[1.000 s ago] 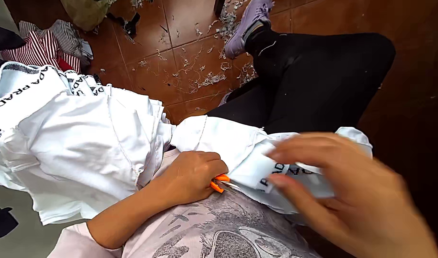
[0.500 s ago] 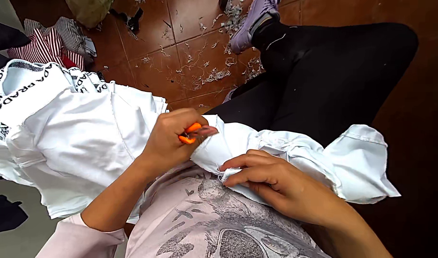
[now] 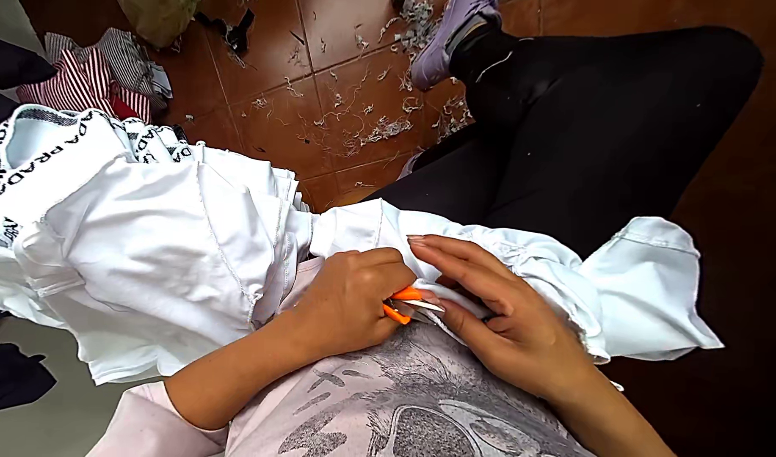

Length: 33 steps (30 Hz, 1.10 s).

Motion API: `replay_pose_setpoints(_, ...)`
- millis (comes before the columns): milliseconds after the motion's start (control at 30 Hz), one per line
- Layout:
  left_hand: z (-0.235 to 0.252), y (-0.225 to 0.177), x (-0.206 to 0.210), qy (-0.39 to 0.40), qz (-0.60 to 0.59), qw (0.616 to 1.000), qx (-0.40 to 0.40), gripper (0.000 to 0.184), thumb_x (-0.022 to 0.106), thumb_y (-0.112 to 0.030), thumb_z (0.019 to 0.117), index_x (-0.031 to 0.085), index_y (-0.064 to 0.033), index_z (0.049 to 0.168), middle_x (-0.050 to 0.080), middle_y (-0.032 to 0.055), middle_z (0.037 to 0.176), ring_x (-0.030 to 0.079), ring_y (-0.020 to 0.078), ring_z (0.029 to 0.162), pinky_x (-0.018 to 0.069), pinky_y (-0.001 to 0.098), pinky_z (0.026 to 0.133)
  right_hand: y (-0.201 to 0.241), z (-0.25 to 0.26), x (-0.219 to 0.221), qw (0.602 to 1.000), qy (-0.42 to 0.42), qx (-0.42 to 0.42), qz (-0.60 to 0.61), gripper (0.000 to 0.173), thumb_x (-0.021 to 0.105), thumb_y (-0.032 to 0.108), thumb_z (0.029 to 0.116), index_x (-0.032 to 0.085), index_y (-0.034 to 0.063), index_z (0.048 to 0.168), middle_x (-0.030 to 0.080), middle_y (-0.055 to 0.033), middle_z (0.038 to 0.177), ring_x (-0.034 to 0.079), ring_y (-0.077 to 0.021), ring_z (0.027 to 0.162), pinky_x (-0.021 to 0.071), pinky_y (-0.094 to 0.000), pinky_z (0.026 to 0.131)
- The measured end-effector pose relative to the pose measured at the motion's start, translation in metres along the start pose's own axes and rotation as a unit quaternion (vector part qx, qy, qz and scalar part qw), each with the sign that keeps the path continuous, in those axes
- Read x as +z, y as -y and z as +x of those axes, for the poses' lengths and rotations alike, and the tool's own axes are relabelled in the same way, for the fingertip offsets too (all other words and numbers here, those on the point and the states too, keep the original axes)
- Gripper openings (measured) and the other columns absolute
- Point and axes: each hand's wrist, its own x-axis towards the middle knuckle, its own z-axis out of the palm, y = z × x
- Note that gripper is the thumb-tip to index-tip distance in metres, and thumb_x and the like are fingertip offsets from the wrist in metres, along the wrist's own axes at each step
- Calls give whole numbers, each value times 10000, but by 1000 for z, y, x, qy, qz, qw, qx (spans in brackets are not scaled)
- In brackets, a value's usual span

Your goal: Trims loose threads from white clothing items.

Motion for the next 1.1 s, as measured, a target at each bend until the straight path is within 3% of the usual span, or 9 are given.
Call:
replay_pose_setpoints(67, 2, 4, -3, -4, 81, 995, 63, 189, 644, -164, 907, 688, -50, 764, 662, 60, 742, 637, 164, 677, 452, 318, 564, -2, -2, 2, 1000, -13, 9, 14, 440, 594, 249, 1011, 547, 104, 1423, 617, 21, 1334, 596, 29, 928, 505, -118, 783)
replay_pose_setpoints(167, 9, 14, -13, -12, 156, 978, 137, 339, 593, -229, 972, 616, -66, 676, 586, 69, 651, 573, 205, 587, 381, 348, 525, -6, -5, 4, 999, -20, 8, 46, 271, 613, 225, 997, 522, 119, 1229, 614, 16, 1339, 618, 17, 908, 518, -129, 749)
replay_pose_setpoints(367, 17, 28, -40, -43, -27, 997, 65, 283, 652, -114, 957, 644, 13, 704, 603, 84, 679, 565, 99, 644, 439, 230, 575, -8, -5, -2, 998, 9, -4, 62, 94, 587, 168, 974, 658, 151, 1033, 633, 12, 1331, 609, -62, 1208, 539, -208, 972)
replay_pose_setpoints(467, 23, 32, -46, -141, -8, 990, 29, 282, 661, -109, 962, 652, 50, 730, 623, 112, 705, 584, 95, 683, 468, 219, 629, -7, -3, -3, 999, 44, -11, 23, 286, 536, 115, 943, 806, 206, 967, 686, 40, 1301, 613, -72, 1178, 501, -250, 992)
replay_pose_setpoints(600, 40, 56, -83, -304, 252, 918, -23, 236, 676, -144, 985, 707, 87, 943, 689, 209, 857, 653, 222, 782, 515, 328, 712, -7, -4, 0, 999, 38, -12, -6, 305, 532, 129, 969, 785, 154, 1136, 700, 52, 1251, 619, -65, 1150, 503, -241, 990)
replay_pose_setpoints(700, 47, 55, -96, -262, 222, 935, -81, 451, 630, -143, 979, 529, 119, 1331, 615, 268, 1198, 636, 252, 1006, 532, 362, 866, -5, -5, 1, 999, 19, -2, -28, 458, 554, 163, 979, 604, 81, 1427, 601, -15, 1436, 595, -54, 1236, 492, -219, 1048)
replay_pose_setpoints(800, 37, 30, -67, -82, 2, 993, -83, 253, 656, -225, 970, 707, 22, 992, 688, 95, 934, 626, 85, 833, 528, 262, 748, -2, -4, 6, 996, -35, -12, -76, 615, 595, 155, 959, 435, 76, 1548, 504, -84, 1489, 584, 7, 939, 500, -126, 780)
replay_pose_setpoints(900, 27, 17, -37, 95, -131, 983, -89, 256, 714, -283, 935, 755, -33, 897, 682, 23, 886, 612, 45, 812, 511, 214, 704, 0, -4, 13, 987, -94, -75, -109, 384, 634, 133, 977, 517, 103, 1341, 496, -91, 1403, 590, -40, 1013, 511, -154, 851)
replay_pose_setpoints(1100, 24, 13, -18, 23, -200, 978, -59, 162, 667, -74, 936, 709, 14, 807, 664, 52, 811, 599, 32, 760, 487, 173, 672, -1, -6, 13, 982, -107, -85, -133, 131, 630, 129, 973, 525, 71, 1027, 519, -100, 1238, 572, -52, 1018, 495, -141, 877)
